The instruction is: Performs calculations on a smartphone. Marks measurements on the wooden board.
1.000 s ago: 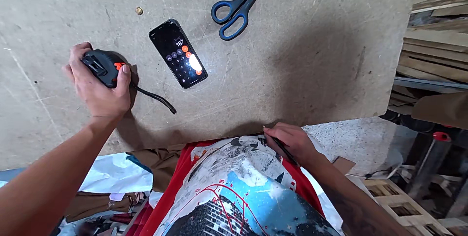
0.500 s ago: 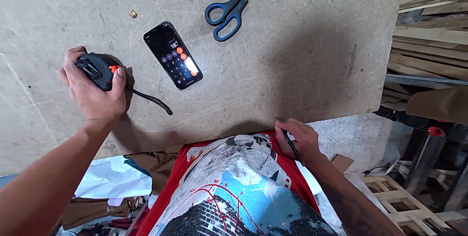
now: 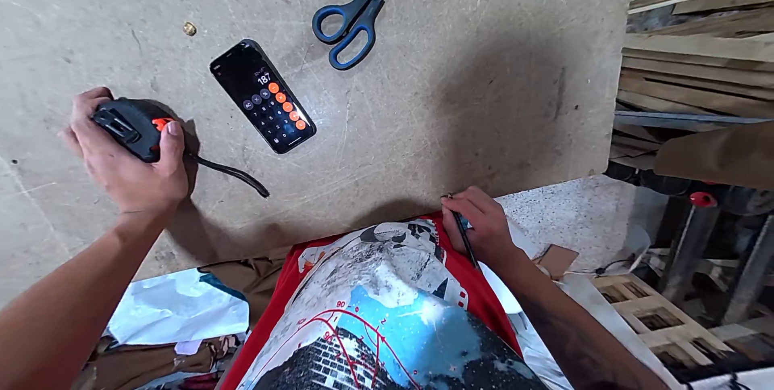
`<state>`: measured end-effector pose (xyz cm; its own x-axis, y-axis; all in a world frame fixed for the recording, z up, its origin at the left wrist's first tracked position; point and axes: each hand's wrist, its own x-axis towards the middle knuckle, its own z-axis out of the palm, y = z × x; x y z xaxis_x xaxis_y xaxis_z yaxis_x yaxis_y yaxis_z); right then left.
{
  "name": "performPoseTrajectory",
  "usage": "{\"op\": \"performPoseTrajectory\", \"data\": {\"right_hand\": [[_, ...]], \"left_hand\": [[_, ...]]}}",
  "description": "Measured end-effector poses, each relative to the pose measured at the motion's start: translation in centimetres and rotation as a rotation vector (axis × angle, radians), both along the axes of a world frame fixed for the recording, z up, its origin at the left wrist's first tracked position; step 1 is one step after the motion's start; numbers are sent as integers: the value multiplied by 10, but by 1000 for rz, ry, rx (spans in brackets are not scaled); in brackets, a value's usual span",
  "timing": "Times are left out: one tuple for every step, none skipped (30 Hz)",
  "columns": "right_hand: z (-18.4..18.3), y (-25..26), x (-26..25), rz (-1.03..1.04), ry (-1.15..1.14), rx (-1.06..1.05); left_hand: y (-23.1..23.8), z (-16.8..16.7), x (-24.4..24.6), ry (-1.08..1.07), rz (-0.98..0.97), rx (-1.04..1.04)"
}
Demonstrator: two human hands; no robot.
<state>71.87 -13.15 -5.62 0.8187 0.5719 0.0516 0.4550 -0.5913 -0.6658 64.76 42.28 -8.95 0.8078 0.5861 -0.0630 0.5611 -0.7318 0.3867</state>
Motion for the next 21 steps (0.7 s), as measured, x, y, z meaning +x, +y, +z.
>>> {"op": "performPoseTrajectory", "data": {"right_hand": [[-1,0,0,-1,-1,0],[-1,0,-1,-2,-1,5],[-1,0,-1,-3,-4,15],[0,-2,-1,-5,-13,31],[2,-4,-1,-9,-22,47],[3,-6,-1,-15,-32,56],[5,-9,-1,-22,-37,54],[6,-13,-1,-34,-38,44],[7,-17,-1,-51,-38,29],[7,-18,-2,-68,-33,11],[6,-19,-2,-82,-25,-9],[4,-18,-3,-89,-15,-25],[3,-18,-4,-91,-6,-34],[1,-18,-5,-92,0,-37],[1,-18,-6,-89,4,-40],[1,-18,-7,-86,2,-43],[1,-18,-8,-88,-3,-37],[2,-18,-9,-100,-12,-19],[3,-20,-9,-129,-31,0],[5,-24,-8,-168,-49,17],[5,-27,-8,-206,-59,23]], "left_hand": [[0,0,0,10,2,-6],[0,1,1,15,3,-7],[0,1,2,14,4,-8],[0,1,2,10,2,-7],[-1,1,3,7,1,-6],[0,1,3,7,-2,-7],[3,-1,2,6,-3,-12],[7,-6,-1,6,-2,-19],[9,-12,-3,12,3,-25],[10,-14,-4,13,6,-30],[10,-15,-3,5,4,-33],[10,-15,-3,2,4,-32],[11,-16,-3,6,6,-28],[11,-16,-2,13,7,-22],[10,-16,-2,15,4,-16],[10,-15,-2,16,-3,-15],[12,-15,-3,9,-10,-12],[13,-15,-3,-5,-18,-17],[9,-13,-1,-9,-21,-33],[-1,-6,3,11,-14,-54],[-14,7,6,54,18,-81]]}}
